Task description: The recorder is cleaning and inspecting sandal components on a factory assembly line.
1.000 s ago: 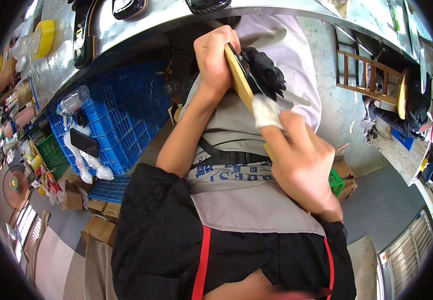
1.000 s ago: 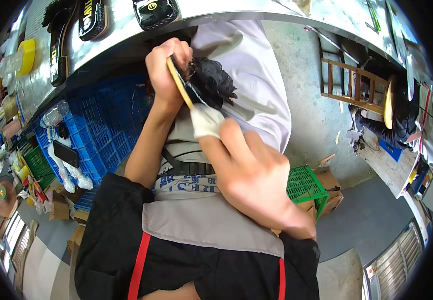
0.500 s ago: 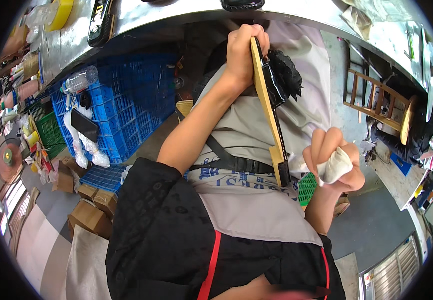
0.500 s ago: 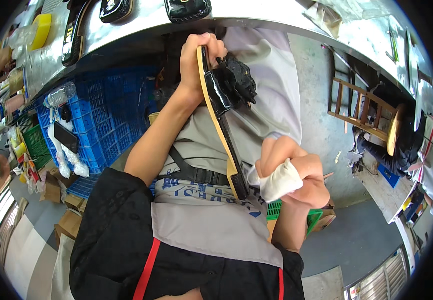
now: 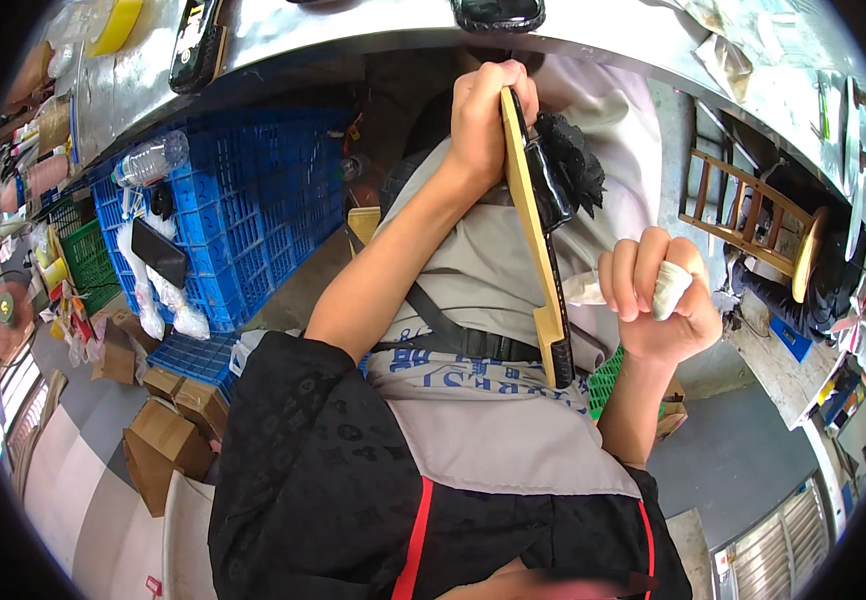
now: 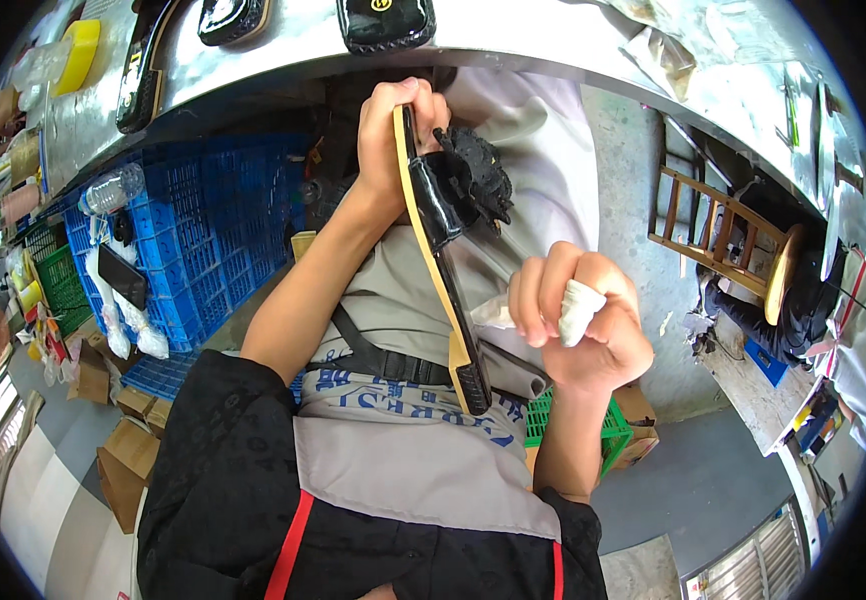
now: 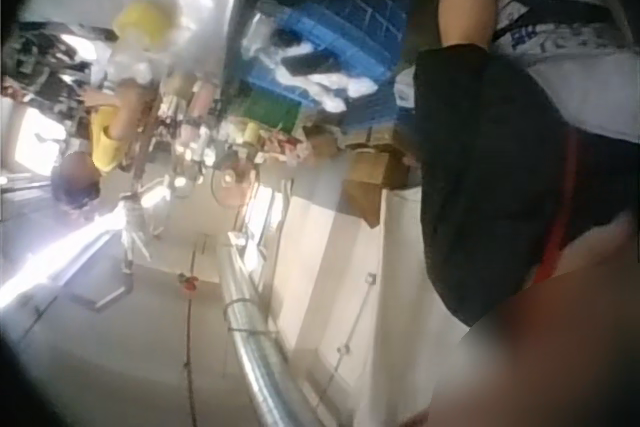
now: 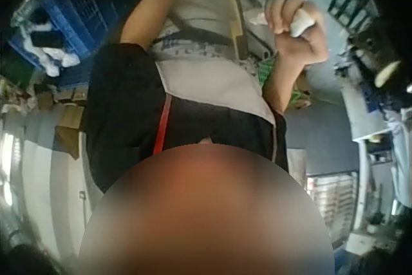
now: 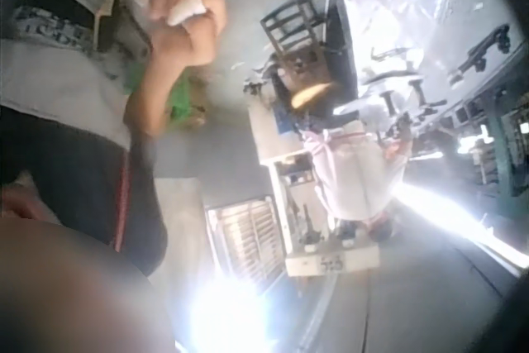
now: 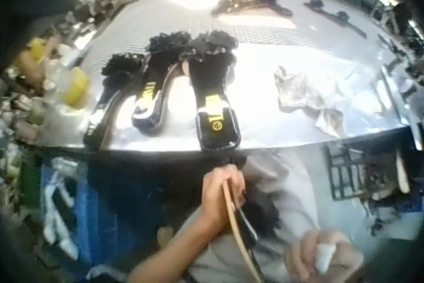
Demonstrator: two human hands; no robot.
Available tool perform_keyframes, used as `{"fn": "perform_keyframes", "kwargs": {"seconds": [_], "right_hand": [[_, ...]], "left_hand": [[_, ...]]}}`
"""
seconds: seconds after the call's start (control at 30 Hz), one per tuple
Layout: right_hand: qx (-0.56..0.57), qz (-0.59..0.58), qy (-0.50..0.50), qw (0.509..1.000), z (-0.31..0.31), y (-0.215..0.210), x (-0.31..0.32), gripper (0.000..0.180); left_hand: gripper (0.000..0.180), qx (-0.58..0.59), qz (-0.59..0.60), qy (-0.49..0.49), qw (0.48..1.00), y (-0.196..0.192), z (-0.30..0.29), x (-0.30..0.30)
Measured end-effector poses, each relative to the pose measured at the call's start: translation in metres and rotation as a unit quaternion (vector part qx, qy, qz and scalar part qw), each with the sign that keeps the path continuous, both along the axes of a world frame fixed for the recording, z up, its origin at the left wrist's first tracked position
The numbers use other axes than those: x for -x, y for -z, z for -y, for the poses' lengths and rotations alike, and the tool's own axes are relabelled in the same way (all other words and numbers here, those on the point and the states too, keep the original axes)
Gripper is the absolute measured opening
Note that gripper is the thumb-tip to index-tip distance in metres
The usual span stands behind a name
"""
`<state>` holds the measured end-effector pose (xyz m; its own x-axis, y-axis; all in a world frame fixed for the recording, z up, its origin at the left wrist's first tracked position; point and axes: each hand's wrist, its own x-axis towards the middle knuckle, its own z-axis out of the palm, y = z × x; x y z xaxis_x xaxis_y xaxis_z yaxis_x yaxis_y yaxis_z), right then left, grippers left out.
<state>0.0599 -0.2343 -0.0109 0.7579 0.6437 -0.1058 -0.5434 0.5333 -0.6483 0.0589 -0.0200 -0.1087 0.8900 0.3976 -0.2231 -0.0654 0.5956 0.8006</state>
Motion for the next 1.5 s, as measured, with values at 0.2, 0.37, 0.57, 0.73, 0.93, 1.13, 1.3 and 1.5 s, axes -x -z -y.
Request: {"fn": "perform_keyframes", "kwargs": {"seconds": [0.2,0.37,0.57,0.73,0.93,1.13,1.3,1.5], "right_hand": [[0.149,0.002,-0.03,0.988,0.007,0.006,0.004,0.013],[0.246,0.071,-0.071,0.964,-0.002,-0.001,0.014,0.024],[0.304,0.351,-0.039,0.885,-0.011,0.012,0.007,0.012],[0.304,0.398,-0.094,0.861,-0.01,0.016,-0.001,0.027],[0.296,0.385,-0.152,0.861,0.006,0.002,0.005,0.026],[0.259,0.288,-0.04,0.921,-0.018,0.012,-0.024,0.011],[0.397,0.334,0.192,0.833,-0.025,-0.049,-0.102,0.02],[0.579,0.519,0.408,0.478,0.017,-0.107,-0.229,0.016]], "left_hand": [[0.043,0.033,0.017,0.012,0.999,0.011,0.002,-0.002],[0.04,0.024,0.003,-0.007,1.0,0.015,0.002,-0.003],[0.04,0.039,-0.014,0.023,0.999,0.024,0.005,-0.001],[0.04,0.038,0.004,0.011,0.999,0.033,0.002,-0.004],[0.039,-0.059,0.017,-0.007,0.998,0.022,0.011,-0.02],[0.041,-0.004,-0.054,-0.027,0.998,0.039,0.013,-0.004],[0.034,0.026,-0.026,-0.016,0.999,0.058,0.013,-0.001],[0.039,-0.033,0.003,-0.005,0.999,0.067,0.006,-0.002]]}}
